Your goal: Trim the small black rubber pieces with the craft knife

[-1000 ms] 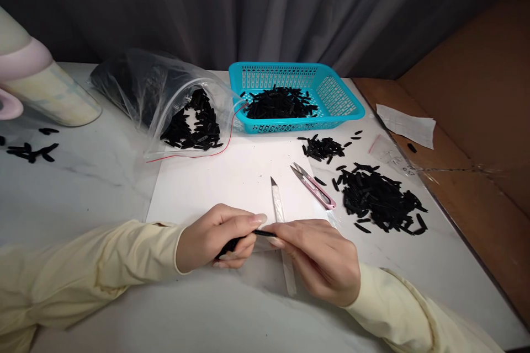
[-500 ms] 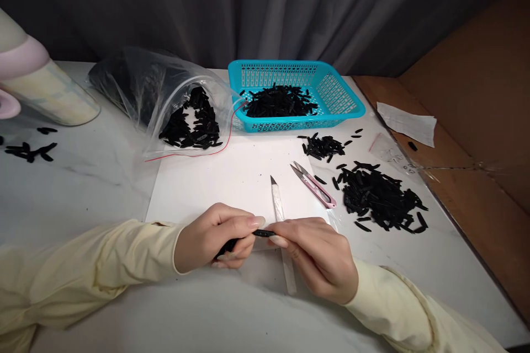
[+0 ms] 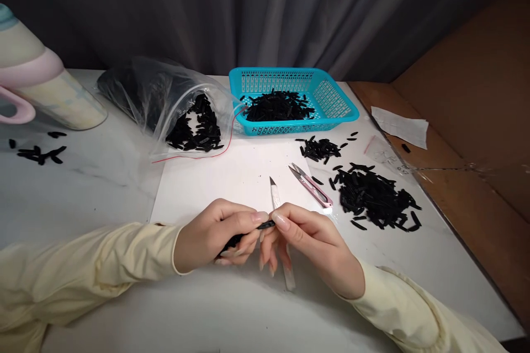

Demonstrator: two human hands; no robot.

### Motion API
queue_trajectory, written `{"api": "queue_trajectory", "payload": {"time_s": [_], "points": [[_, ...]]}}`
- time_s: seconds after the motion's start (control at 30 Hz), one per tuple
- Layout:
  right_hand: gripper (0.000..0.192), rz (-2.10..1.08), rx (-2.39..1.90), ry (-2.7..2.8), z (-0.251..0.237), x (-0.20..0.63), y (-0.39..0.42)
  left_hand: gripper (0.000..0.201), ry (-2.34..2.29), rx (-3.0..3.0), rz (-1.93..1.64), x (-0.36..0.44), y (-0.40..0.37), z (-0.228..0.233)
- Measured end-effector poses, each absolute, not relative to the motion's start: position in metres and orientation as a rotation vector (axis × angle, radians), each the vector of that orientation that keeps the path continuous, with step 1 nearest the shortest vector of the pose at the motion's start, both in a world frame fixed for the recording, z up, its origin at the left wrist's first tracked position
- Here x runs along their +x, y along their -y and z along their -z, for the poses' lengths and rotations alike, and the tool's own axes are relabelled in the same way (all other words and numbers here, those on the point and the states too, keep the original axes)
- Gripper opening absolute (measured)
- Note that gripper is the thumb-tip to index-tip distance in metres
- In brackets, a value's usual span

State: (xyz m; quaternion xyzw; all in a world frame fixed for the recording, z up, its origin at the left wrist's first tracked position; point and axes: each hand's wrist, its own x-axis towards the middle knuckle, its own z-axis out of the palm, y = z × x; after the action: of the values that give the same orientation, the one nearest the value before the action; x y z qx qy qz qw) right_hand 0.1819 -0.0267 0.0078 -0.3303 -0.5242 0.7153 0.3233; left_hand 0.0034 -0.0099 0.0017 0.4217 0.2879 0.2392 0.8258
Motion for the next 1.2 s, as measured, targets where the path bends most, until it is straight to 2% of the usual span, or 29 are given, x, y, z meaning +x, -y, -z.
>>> {"api": "queue_trajectory", "payload": {"time_s": [0.43,0.87,1.2], "points": [[0.028,-1.944,-0.880,1.186,-0.011,0.180,0.028,0.040,-0.568,1.076,-0.495,0.003,0.011,-0.005],[0.039,-2.407,-0.610,0.745,-0.002,0.180,0.022,0.036,-0.543,0.963,-0.433,0.000,0.012,-0.003],[0.033,-2.341,-0.567,0.821,-0.002,0.181,0.024,0.031,-0.487,0.690,-0.349,0.000,0.006,-0.006]]}}
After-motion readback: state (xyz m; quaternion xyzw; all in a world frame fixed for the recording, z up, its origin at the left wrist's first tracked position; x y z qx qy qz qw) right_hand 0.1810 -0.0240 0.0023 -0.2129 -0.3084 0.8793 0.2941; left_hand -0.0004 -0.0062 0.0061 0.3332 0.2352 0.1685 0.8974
